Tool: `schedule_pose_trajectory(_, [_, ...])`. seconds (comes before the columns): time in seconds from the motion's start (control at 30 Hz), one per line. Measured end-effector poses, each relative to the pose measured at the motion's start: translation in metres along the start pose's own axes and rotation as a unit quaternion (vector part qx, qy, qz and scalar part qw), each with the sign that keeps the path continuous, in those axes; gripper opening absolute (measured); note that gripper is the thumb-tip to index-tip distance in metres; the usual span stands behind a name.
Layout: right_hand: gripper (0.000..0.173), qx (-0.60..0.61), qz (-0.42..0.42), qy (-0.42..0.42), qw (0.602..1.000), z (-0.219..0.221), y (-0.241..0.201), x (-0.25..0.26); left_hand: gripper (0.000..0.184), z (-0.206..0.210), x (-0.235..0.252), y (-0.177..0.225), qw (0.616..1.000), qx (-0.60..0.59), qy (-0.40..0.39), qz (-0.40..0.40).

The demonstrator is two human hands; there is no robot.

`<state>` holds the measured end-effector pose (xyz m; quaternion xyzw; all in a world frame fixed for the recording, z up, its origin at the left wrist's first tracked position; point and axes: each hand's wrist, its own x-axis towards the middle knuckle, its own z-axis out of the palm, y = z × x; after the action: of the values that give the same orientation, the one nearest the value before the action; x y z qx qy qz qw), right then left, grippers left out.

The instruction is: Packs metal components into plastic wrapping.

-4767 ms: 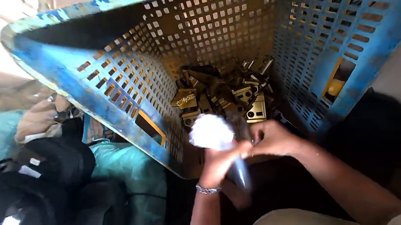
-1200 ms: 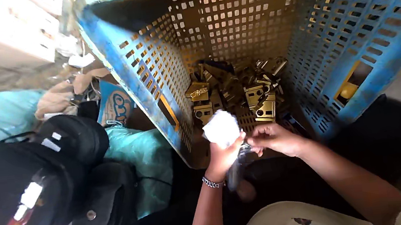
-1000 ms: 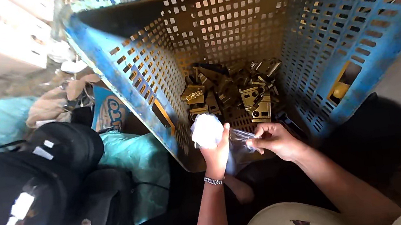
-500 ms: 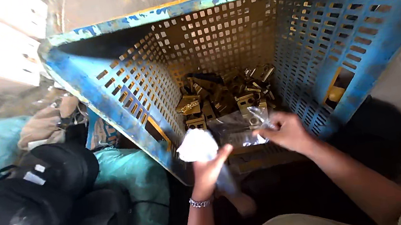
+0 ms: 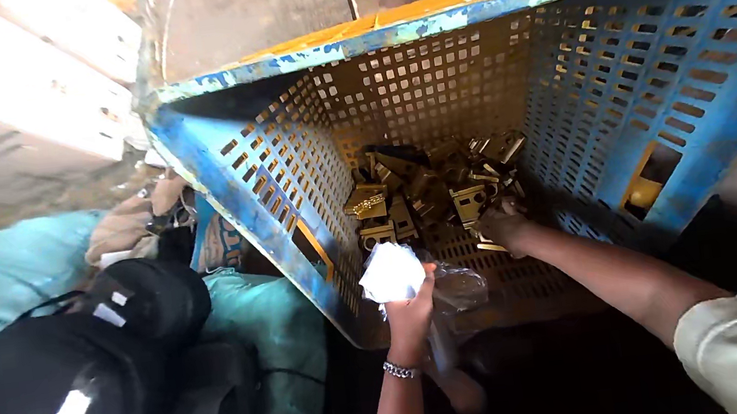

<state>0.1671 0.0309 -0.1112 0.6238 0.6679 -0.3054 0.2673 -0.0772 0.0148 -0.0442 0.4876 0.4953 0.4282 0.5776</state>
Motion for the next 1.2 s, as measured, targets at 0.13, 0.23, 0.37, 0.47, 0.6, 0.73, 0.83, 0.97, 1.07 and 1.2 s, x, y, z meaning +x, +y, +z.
schedule_pose_trajectory(0.13, [0.053,0.014,-0.019,0.069,0.997,-0.005,0.01,-0.024,0.05,0.01,0.004,0.005,0.999,0.019,0.045,-0.01])
schedule_pose_trajectory(0.23, [0.045,0.298,-0.025,0.223,0.928,-0.017,0.014,-0.071,0.061,0.016,0.006,0.002,0.997,0.039,0.061,0.0])
schedule_pose_trajectory(0.37, [0.058,0.692,-0.118,0.144,0.698,-0.012,-0.027,-0.142,0.068,0.033,0.0,0.004,0.997,0.04,0.054,-0.034])
schedule_pose_trajectory(0.47, [0.046,0.683,-0.065,0.22,0.693,-0.004,-0.06,-0.133,0.055,0.047,-0.009,0.018,0.991,-0.09,0.035,-0.097])
schedule_pose_trajectory(0.6, [0.053,0.428,0.005,0.305,0.851,0.004,-0.088,-0.112,0.036,0.043,-0.014,0.034,0.992,-0.097,0.016,-0.076])
schedule_pose_trajectory(0.73, [0.065,0.462,-0.026,0.355,0.813,0.007,-0.09,-0.096,0.047,0.034,-0.024,0.019,0.987,0.118,-0.04,0.103])
schedule_pose_trajectory(0.83, [0.076,0.623,-0.057,0.242,0.742,-0.002,-0.085,-0.103,0.053,0.028,-0.015,0.009,0.944,0.239,0.01,0.228])
schedule_pose_trajectory(0.97, [0.05,0.792,-0.102,0.197,0.569,0.001,-0.084,-0.12,0.073,0.032,-0.006,0.012,0.975,0.116,0.133,0.132])
schedule_pose_trajectory(1.07, [0.044,0.787,-0.04,0.307,0.534,0.006,-0.091,-0.11,0.062,0.052,-0.041,0.016,0.986,0.09,0.055,0.128])
schedule_pose_trajectory(1.2, [0.041,0.722,0.048,0.317,0.613,0.006,-0.077,-0.112,0.061,0.06,-0.053,0.009,0.999,0.001,-0.016,0.035])
